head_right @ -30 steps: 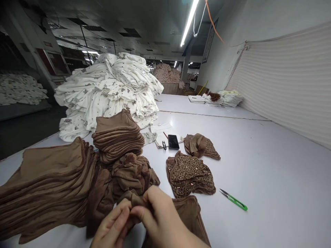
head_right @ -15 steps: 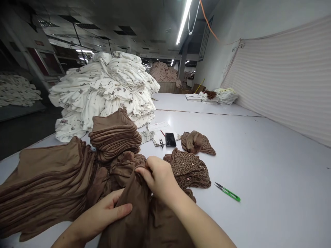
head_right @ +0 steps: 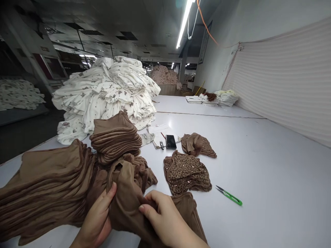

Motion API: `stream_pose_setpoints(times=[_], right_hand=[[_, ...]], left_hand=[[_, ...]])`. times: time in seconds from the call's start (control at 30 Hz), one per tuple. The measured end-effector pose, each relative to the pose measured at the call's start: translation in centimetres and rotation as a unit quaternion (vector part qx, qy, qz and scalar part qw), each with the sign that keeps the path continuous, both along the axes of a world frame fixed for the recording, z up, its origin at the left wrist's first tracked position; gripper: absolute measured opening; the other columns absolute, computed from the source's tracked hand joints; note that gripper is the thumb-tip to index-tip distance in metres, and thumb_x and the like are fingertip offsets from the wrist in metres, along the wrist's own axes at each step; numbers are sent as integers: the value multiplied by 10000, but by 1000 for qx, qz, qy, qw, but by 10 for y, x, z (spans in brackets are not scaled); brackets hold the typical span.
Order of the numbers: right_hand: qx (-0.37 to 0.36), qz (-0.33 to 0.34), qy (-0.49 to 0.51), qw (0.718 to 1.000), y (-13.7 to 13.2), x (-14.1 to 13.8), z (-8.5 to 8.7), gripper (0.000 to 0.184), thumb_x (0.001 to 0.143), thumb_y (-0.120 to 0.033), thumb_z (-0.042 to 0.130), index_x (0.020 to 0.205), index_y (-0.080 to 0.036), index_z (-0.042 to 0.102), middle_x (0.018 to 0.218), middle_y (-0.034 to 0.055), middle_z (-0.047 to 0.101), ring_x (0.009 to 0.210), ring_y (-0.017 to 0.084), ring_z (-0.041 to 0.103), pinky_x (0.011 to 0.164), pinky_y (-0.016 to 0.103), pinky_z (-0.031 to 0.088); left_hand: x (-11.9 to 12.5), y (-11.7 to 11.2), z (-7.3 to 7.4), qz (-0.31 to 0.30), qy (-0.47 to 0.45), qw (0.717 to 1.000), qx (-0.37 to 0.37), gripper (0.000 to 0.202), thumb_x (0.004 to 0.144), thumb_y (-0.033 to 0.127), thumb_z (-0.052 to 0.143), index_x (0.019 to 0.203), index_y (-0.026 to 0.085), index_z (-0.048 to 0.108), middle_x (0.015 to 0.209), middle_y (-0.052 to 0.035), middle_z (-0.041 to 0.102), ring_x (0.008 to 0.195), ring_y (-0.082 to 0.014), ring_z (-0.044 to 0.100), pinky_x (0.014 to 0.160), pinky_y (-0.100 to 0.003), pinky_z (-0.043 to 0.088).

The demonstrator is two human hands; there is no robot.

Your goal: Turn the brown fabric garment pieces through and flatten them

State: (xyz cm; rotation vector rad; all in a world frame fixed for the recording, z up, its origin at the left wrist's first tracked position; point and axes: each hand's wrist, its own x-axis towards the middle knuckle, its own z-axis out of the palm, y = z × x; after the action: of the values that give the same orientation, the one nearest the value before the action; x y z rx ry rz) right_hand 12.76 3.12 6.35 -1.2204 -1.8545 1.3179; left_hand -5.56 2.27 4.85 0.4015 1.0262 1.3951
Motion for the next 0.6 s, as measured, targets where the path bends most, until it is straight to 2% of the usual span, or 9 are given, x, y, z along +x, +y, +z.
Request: stream_pose_setpoints(times=[0.07, 0.1, 0.17, 0.2, 0.27, 0.33, 0.4, 0.5, 0.6], right_hand=[[5, -6, 50, 999, 4, -2, -4, 187, 888, -340, 517, 756, -207, 522, 714, -16, 509, 702, 162, 481, 645, 271, 391], [52, -21, 58, 997, 6, -2, -5, 195, 910, -327, 489, 757, -208, 511, 720, -11, 511, 702, 163, 485, 645, 273, 394], [212, -37, 29, 976, 6, -3, -8, 156, 935, -254, 460, 797, -210, 518, 758, 11, 544, 721, 171, 499, 659, 285, 397], [291, -27, 7, 956, 5, -4, -9, 127, 932, -211, 461, 823, -212, 527, 774, 22, 560, 727, 175, 503, 660, 289, 397], [382, 17, -1, 924, 1, -6, -10, 104, 912, -146, 469, 873, -220, 532, 810, 38, 583, 748, 182, 517, 668, 291, 411], [368, 30, 42, 929, -4, -7, -10, 115, 912, -139, 457, 892, -235, 518, 806, 26, 575, 734, 169, 525, 656, 270, 429], [302, 12, 79, 950, -10, -6, -9, 104, 934, -180, 447, 885, -246, 510, 774, 4, 550, 698, 153, 522, 631, 245, 431], [203, -30, 93, 974, -14, 0, -9, 113, 964, -286, 451, 900, -249, 537, 760, -4, 548, 693, 151, 521, 630, 235, 428], [96, -130, 149, 976, -11, 3, -9, 232, 967, -412, 441, 860, -231, 538, 746, -6, 518, 694, 153, 497, 619, 233, 428]], left_hand=[[-4, 1, -11, 62, 128, 989, 32, 348, 822, 421, 653, 1098, 213, 615, 1047, -79, 722, 962, -224, 681, 842, -344, 548], [-6, -1, -16, 117, 189, 974, 49, 394, 740, 427, 739, 1055, 230, 608, 1034, -53, 703, 962, -203, 661, 825, -295, 541], [-8, -6, -24, 208, 272, 937, 72, 493, 610, 425, 836, 996, 262, 576, 957, 4, 662, 875, -153, 625, 731, -201, 520], [-6, -11, -26, 222, 289, 928, 75, 480, 608, 457, 828, 966, 263, 573, 872, 21, 645, 774, -135, 604, 646, -178, 507], [2, -20, -25, 111, 309, 940, 91, 407, 694, 550, 727, 919, 227, 624, 732, 10, 629, 619, -133, 559, 484, -182, 458], [13, -26, -20, 1, 271, 956, 113, 383, 682, 526, 752, 861, 198, 668, 678, 6, 631, 615, -128, 565, 502, -180, 459], [22, -27, -16, -68, 178, 974, 122, 330, 662, 466, 798, 797, 184, 693, 637, 22, 630, 605, -106, 565, 536, -168, 461], [29, -23, -13, -82, -13, 993, 88, 203, 686, 369, 814, 763, 208, 718, 695, 24, 702, 641, -98, 614, 598, -176, 488], [30, -21, -13, -80, -225, 970, 44, 135, 742, 316, 775, 863, 260, 758, 951, -6, 788, 911, -166, 696, 843, -282, 532]])
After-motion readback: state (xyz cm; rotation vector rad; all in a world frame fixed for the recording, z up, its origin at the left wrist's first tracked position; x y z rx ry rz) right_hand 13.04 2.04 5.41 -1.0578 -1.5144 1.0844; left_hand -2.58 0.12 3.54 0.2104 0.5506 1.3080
